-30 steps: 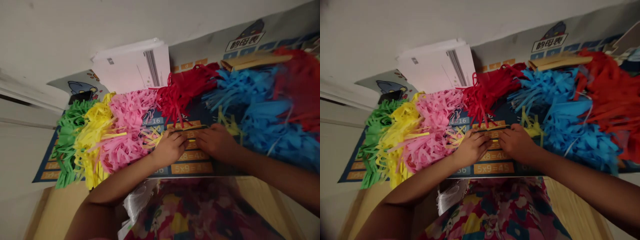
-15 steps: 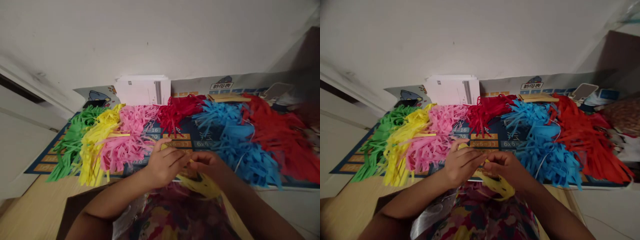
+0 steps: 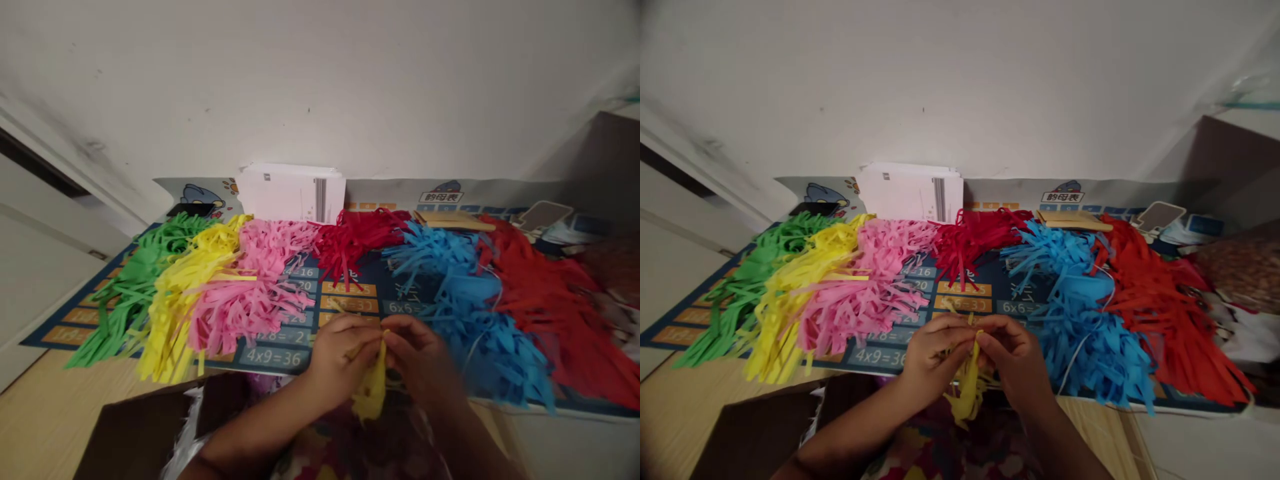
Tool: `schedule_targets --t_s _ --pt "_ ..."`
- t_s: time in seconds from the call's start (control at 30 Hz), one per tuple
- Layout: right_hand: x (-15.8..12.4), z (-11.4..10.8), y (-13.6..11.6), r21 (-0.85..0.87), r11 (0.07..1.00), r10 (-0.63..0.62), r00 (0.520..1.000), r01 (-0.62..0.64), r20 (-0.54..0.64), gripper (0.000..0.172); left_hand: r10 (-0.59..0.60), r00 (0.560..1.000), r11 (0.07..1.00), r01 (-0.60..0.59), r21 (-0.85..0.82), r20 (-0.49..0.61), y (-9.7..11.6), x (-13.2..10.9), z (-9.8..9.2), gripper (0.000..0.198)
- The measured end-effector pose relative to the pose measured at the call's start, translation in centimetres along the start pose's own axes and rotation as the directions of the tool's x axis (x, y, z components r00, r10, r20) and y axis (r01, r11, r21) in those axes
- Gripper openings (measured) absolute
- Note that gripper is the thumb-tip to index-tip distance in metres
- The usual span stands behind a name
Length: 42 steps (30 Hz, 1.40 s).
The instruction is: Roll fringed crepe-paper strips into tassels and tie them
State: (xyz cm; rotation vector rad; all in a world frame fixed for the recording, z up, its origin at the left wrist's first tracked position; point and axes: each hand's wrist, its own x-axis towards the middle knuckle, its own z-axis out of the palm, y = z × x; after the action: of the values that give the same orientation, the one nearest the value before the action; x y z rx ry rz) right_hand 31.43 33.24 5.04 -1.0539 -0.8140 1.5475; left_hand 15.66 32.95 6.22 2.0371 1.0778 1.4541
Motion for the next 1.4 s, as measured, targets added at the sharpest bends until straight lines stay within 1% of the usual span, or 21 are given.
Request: schedule_targets --t_s 0.03,0.1,0.17,0.23,0.3,0.33,0.37,0.4,0.43,0.47,0.5,0.53,0.57,0.6,0.63,0.7,0.83,0.97,1.17,1.23,1.4 --pt "0.0 0.1 0.0 -0.013 1.000 -0.012 1.000 0.012 0.009 0.026 -0.006 1.000 1.000 0.006 -0.014 0.020 0.0 0.0 0.0 0.014" --pt "0.0 0.3 0.1 -0.048 0.995 -0.083 0.996 0.084 0.024 0.022 -0.012 0.999 1.000 0.013 -0.016 0.044 -0.2 0.0 -0.1 0.016" --pt "-0.2 0.7 0.2 -0.087 0.981 -0.171 0.985 0.172 0.020 0.018 0.007 1.000 1.000 -0.007 0.004 0.026 -0.7 0.1 -0.1 0.015" --pt "-0.2 0.7 -0.2 -0.181 0.951 -0.251 0.968 0.251 0.025 0.014 0.015 1.000 1.000 -0.015 0.004 0.005 -1.2 0.3 0.0 0.013" --pt "0.5 -0.3 -1.4 -0.364 0.870 -0.336 0.940 0.332 0.053 0.012 -0.036 0.999 0.999 0.037 -0.039 0.010 -1.6 0.5 0.0 0.015" --pt "1.3 -1.3 -2.2 -0.483 0.800 -0.374 0.925 0.355 0.061 0.012 -0.101 0.995 0.992 0.102 -0.078 0.023 -1.7 0.7 0.0 0.016" --pt "2.4 -2.6 -3.3 -0.622 0.696 -0.407 0.911 0.360 0.072 0.014 -0.193 0.980 0.972 0.197 -0.132 0.040 -1.8 0.8 -0.1 0.017" --pt "3.8 -4.1 -4.4 -0.755 0.580 -0.410 0.910 0.307 0.055 0.018 -0.303 0.951 0.929 0.309 -0.202 0.059 -1.9 1.0 -0.3 0.018" --pt "5.3 -5.8 -5.5 -0.890 0.395 -0.427 0.903 0.229 0.042 0.021 -0.418 0.904 0.858 0.424 -0.288 0.085 -2.0 1.2 -0.4 0.020" --pt "7.0 -7.4 -6.4 -0.984 0.124 -0.385 0.920 0.130 0.073 0.022 -0.519 0.846 0.762 0.522 -0.385 0.120 -2.1 1.3 -0.4 0.023" --pt "8.6 -8.8 -7.2 -0.987 -0.150 -0.282 0.954 0.056 0.097 0.023 -0.599 0.784 0.648 0.594 -0.478 0.162 -2.2 1.4 -0.4 0.027" --pt "10.1 -9.9 -7.8 -0.974 -0.219 -0.229 0.968 0.047 0.098 0.023 -0.654 0.728 0.533 0.637 -0.557 0.206 -2.3 1.4 -0.2 0.031" --pt "11.4 -10.7 -8.0 -0.954 -0.294 -0.172 0.980 0.049 0.103 0.024 -0.684 0.685 0.433 0.658 -0.616 0.250 -2.5 1.4 -0.1 0.037" --pt "12.5 -11.1 -8.0 -0.942 -0.331 -0.122 0.987 0.059 0.105 0.024 -0.700 0.653 0.356 0.670 -0.651 0.289 -2.6 1.4 0.1 0.042" --pt "13.3 -11.3 -7.9 -0.935 -0.347 -0.087 0.991 0.068 0.104 0.023 -0.708 0.629 0.303 0.681 -0.667 0.321 -2.7 1.4 0.4 0.046" --pt "14.3 -10.9 -7.2 -0.912 -0.404 -0.031 0.996 0.069 0.089 0.023 -0.708 0.604 0.257 0.703 -0.663 0.367 -2.8 1.2 0.7 0.051" --pt "14.4 -9.8 -6.5 -0.877 -0.480 0.006 0.999 0.034 0.036 0.029 -0.697 0.598 0.294 0.741 -0.604 0.395 -2.7 1.0 1.0 0.053" --pt "13.6 -9.5 -6.6 -0.863 -0.505 0.005 1.000 0.023 0.024 0.034 -0.692 0.607 0.347 0.754 -0.558 0.390 -2.8 0.9 1.1 0.054" --pt "13.0 -10.1 -7.1 -0.860 -0.499 0.082 0.994 0.107 0.076 0.032 -0.669 0.641 0.392 0.734 -0.554 0.375 -2.6 0.2 1.0 0.052" --pt "13.1 -10.6 -7.7 -0.861 -0.500 0.083 0.995 0.095 0.061 0.033 -0.665 0.644 0.405 0.737 -0.542 0.379 -2.5 -0.1 0.8 0.051" --pt "13.1 -11.3 -9.3 -0.852 -0.522 0.068 0.998 0.038 0.003 0.034 -0.656 0.669 0.496 0.731 -0.469 0.349 -2.5 -0.6 0.4 0.049"
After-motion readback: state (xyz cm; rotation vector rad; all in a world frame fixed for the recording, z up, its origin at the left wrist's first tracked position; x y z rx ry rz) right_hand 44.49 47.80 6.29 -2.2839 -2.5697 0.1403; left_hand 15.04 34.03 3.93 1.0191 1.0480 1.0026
